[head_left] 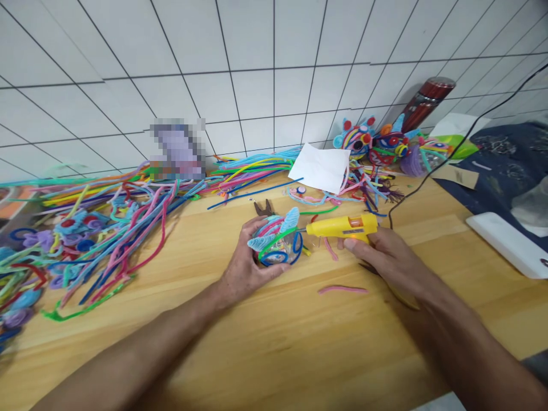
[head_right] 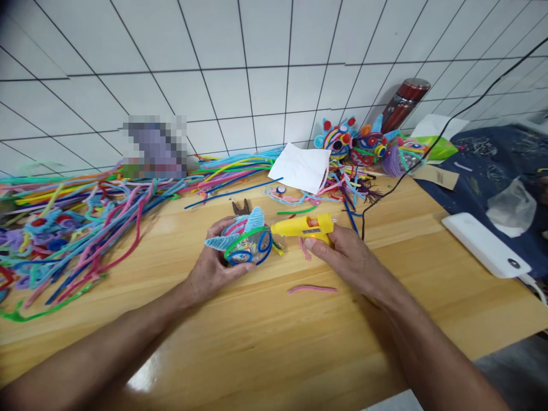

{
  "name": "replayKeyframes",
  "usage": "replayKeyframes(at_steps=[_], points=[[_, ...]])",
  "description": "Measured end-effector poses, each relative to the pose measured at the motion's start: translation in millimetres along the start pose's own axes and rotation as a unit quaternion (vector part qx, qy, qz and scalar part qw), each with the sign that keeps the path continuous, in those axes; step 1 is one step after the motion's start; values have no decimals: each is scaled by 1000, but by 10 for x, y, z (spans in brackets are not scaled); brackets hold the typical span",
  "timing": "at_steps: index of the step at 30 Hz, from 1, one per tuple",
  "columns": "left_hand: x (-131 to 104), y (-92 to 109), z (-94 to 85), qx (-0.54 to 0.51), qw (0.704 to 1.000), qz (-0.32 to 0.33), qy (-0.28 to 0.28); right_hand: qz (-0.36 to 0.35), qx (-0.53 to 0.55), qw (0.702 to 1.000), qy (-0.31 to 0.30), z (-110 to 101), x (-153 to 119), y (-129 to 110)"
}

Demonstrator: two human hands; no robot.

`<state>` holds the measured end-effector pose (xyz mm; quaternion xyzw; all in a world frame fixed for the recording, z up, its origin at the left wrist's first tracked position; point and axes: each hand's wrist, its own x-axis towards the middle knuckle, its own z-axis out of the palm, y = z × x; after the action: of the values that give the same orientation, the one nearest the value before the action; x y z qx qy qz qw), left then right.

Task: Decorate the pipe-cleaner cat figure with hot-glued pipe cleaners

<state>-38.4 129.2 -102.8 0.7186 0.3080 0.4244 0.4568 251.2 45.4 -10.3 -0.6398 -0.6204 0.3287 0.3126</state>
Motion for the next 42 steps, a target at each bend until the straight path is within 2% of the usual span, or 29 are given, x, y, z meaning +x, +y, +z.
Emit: replayKeyframes(at_steps=[14, 27, 42], points=[[-1, 28, -7, 14, 1000, -3, 2, -10, -37, 999, 14, 9, 7, -29], [-6, -29, 2, 10, 1000, 1, 1, -3, -64, 997, 41, 21, -6, -77], [4, -26, 3, 12, 1000, 11, -2, -15, -25, 1000, 11, 10, 3, -50]])
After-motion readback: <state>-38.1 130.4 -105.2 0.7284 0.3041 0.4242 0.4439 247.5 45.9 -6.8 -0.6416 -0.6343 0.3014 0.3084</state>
